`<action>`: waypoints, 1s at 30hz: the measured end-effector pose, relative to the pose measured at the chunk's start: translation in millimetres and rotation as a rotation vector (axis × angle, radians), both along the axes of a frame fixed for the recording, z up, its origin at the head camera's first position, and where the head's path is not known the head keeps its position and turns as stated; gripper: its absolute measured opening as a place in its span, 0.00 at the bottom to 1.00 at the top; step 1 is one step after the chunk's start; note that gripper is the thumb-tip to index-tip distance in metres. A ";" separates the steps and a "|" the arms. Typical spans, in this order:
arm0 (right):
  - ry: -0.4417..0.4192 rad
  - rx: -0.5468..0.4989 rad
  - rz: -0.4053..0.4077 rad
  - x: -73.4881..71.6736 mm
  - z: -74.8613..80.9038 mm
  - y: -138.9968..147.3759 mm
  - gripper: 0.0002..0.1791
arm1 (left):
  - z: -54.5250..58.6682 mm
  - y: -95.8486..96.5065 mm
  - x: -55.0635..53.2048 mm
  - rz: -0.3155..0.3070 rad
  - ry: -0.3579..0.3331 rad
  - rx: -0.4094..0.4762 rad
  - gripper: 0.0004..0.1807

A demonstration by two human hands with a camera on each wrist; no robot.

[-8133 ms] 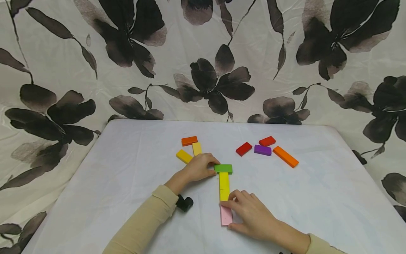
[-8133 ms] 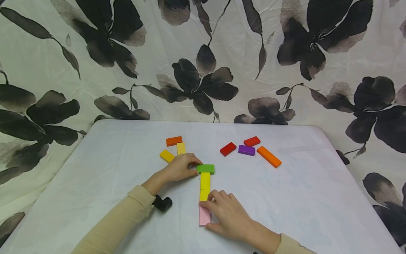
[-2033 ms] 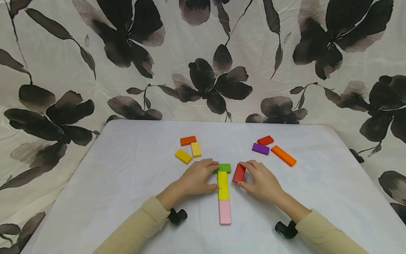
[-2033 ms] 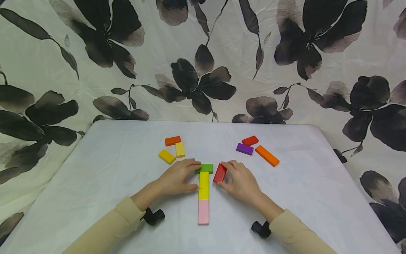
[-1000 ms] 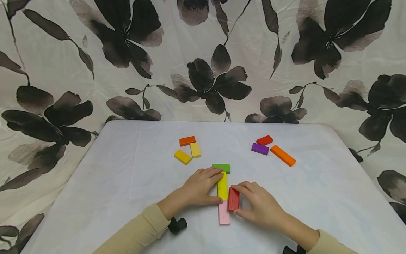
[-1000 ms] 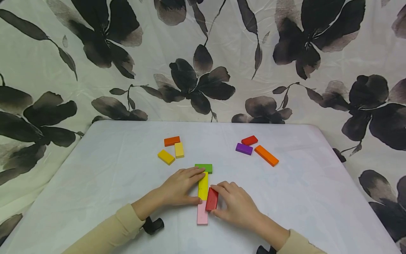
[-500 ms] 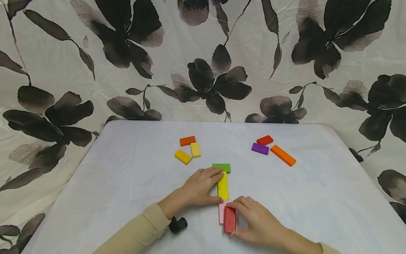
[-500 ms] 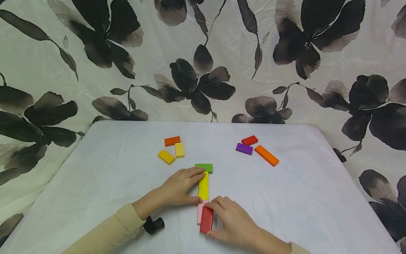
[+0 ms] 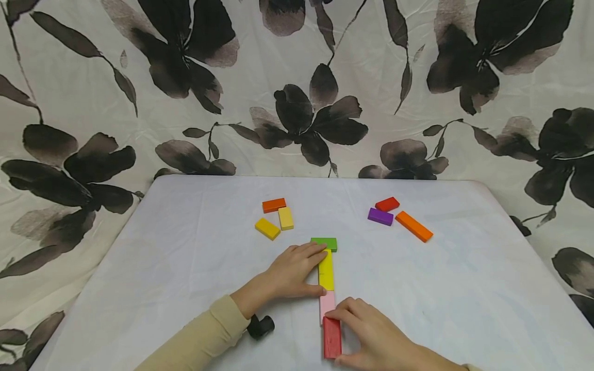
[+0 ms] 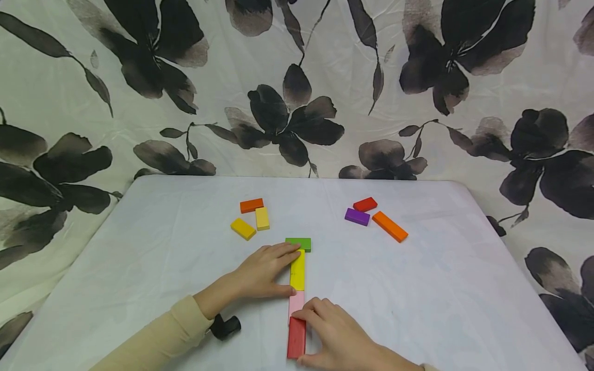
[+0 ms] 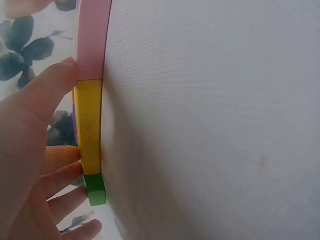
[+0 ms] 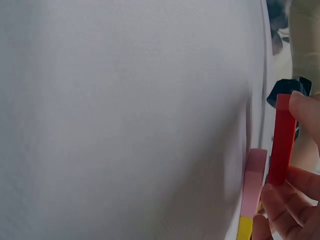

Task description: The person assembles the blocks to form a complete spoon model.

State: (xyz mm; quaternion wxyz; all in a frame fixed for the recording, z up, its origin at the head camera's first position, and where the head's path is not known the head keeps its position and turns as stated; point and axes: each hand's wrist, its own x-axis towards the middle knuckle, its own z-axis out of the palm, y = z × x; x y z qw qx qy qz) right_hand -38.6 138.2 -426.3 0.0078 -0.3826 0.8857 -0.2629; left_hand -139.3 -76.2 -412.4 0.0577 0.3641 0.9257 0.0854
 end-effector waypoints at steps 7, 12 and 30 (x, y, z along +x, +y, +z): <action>0.082 -0.016 0.045 1.7 -4.4 -2.6 0.31 | 0.8 -0.5 -0.3 -0.008 0.003 0.009 0.42; 0.171 -0.014 0.075 1.8 -7.1 -5.0 0.31 | 0.7 -0.4 0.2 -0.009 0.005 0.004 0.42; 0.159 0.121 0.094 2.4 -7.4 -8.2 0.33 | 1.9 -0.5 0.9 0.006 -0.016 0.012 0.42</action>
